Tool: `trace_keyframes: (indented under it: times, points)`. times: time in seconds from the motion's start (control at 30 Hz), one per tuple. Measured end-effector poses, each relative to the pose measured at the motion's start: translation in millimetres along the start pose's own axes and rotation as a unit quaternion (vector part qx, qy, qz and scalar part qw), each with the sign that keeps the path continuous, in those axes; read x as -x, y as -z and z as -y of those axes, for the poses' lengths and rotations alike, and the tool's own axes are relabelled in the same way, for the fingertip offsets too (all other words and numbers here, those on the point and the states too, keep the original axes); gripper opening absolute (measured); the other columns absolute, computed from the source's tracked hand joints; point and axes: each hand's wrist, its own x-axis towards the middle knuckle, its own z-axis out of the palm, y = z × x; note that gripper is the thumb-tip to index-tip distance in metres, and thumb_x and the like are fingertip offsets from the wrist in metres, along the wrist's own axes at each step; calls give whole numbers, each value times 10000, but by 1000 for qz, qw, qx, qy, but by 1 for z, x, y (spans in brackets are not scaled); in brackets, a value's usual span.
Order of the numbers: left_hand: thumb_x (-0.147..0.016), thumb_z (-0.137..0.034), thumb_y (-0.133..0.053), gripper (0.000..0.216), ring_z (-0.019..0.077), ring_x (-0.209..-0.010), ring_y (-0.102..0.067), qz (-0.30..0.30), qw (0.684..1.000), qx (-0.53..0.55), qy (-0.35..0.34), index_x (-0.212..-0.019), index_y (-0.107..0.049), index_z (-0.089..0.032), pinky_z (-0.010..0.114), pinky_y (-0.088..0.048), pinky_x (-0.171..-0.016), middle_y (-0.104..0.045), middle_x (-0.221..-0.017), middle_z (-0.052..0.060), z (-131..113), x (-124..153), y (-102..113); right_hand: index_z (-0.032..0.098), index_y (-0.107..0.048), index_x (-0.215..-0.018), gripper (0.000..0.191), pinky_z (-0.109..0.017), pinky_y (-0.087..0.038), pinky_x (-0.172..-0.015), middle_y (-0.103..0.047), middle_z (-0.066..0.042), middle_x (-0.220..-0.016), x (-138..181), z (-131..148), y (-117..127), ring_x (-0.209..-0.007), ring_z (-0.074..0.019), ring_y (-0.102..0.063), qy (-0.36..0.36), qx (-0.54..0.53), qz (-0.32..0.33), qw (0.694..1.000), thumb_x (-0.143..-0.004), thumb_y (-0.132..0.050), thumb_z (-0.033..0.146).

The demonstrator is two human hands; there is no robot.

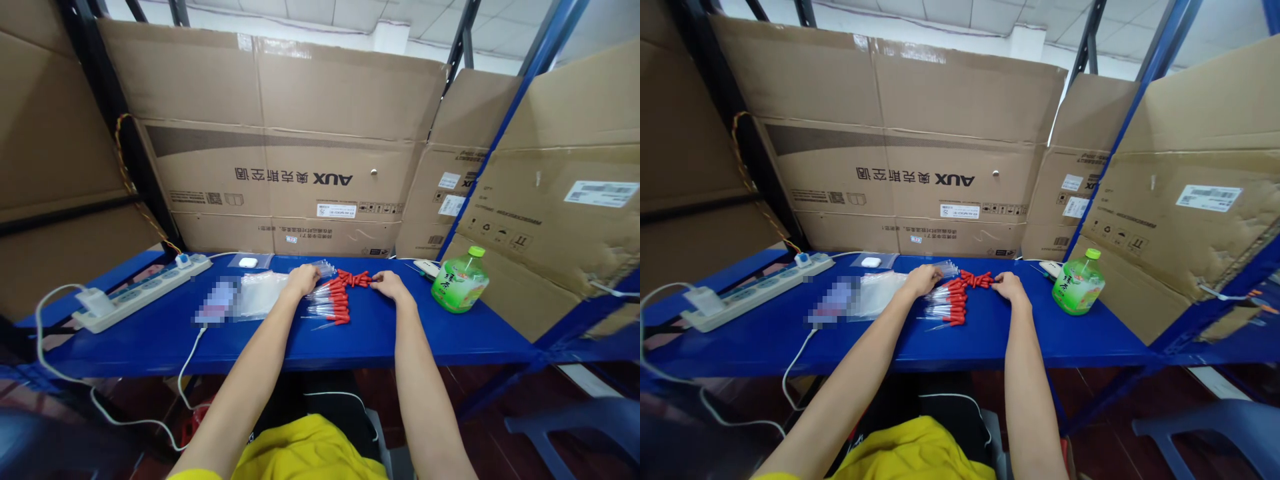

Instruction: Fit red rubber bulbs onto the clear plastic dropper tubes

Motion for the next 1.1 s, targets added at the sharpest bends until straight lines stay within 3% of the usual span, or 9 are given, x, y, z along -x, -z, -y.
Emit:
trace_keyframes:
  times: [0.1,0.23,0.4,0.5,0.57,0.73,0.87,1.0,1.1]
  points:
    - [-902,-272,-590,213,241,-1075,-673,18,1000,-19,5,-1024,-764,-250,279,-494,-871,-743,-1130,76,0,1,1,212,-787,-816,171,-254,-516,-706,-778,-50,-823,1,-1,3,-768,-199,-726,-15,-3,6,1000,-653,-822,248]
    - [-880,-325,-621,217,234,-1037,-680,18,1000,-6,1,-1031,-757,-250,275,-503,-846,-743,-1115,72,-1,-2,-2,229,-776,-740,131,-250,-505,-676,-769,-28,-760,3,-1,9,-740,-194,-720,-16,-14,-12,1000,-619,-825,233]
    - [-850,-207,-604,193,204,-1001,-687,17,999,20,-26,-961,-753,-259,241,-489,-806,-753,-1060,44,-1,-7,-9,217,-747,-771,108,-255,-513,-722,-768,-28,-802,4,7,11,-772,-187,-707,44,-46,-73,995,-667,-762,240]
    - [-866,-187,-586,149,226,-975,-690,1,999,26,-27,-907,-726,-215,260,-482,-791,-753,-1008,82,1,-7,-9,203,-724,-844,132,-276,-523,-735,-762,-38,-831,4,23,6,-762,-185,-694,101,-80,-124,984,-729,-696,262]
    - [-892,-164,-551,165,233,-939,-691,-26,998,52,-26,-969,-694,-196,278,-480,-785,-748,-967,97,3,-7,-8,193,-716,-904,174,-283,-532,-732,-760,-46,-842,7,38,1,-755,-184,-688,148,-124,-135,972,-757,-673,275]
    - [-941,-121,-459,295,202,-877,-672,-98,976,171,-96,-1198,-597,-163,290,-475,-816,-720,-890,73,4,-12,-9,204,-744,-940,206,-295,-536,-735,-773,-53,-878,19,69,-12,-761,-193,-689,242,-176,-112,948,-825,-639,339]
    - [-1001,-221,-380,261,179,-796,-628,-111,955,231,-146,-1068,-624,-160,294,-473,-801,-678,-869,61,-5,-12,-11,198,-754,-943,226,-301,-544,-729,-779,-57,-876,27,79,-18,-752,-199,-702,268,-214,-103,934,-849,-629,361]
    - [-1040,-399,-342,340,177,-828,-598,-115,946,254,-162,-939,-586,-187,290,-454,-796,-658,-893,42,-15,-8,-11,196,-761,-967,244,-315,-560,-739,-786,-67,-900,32,84,-21,-780,-216,-726,287,-243,-71,924,-848,-650,378]
    - [-1050,-425,-313,381,172,-852,-602,-113,941,264,-181,-926,-586,-191,280,-446,-822,-666,-905,34,-17,-8,-10,191,-770,-964,259,-316,-562,-729,-787,-73,-894,34,87,-21,-778,-223,-728,287,-254,-74,921,-848,-662,396]
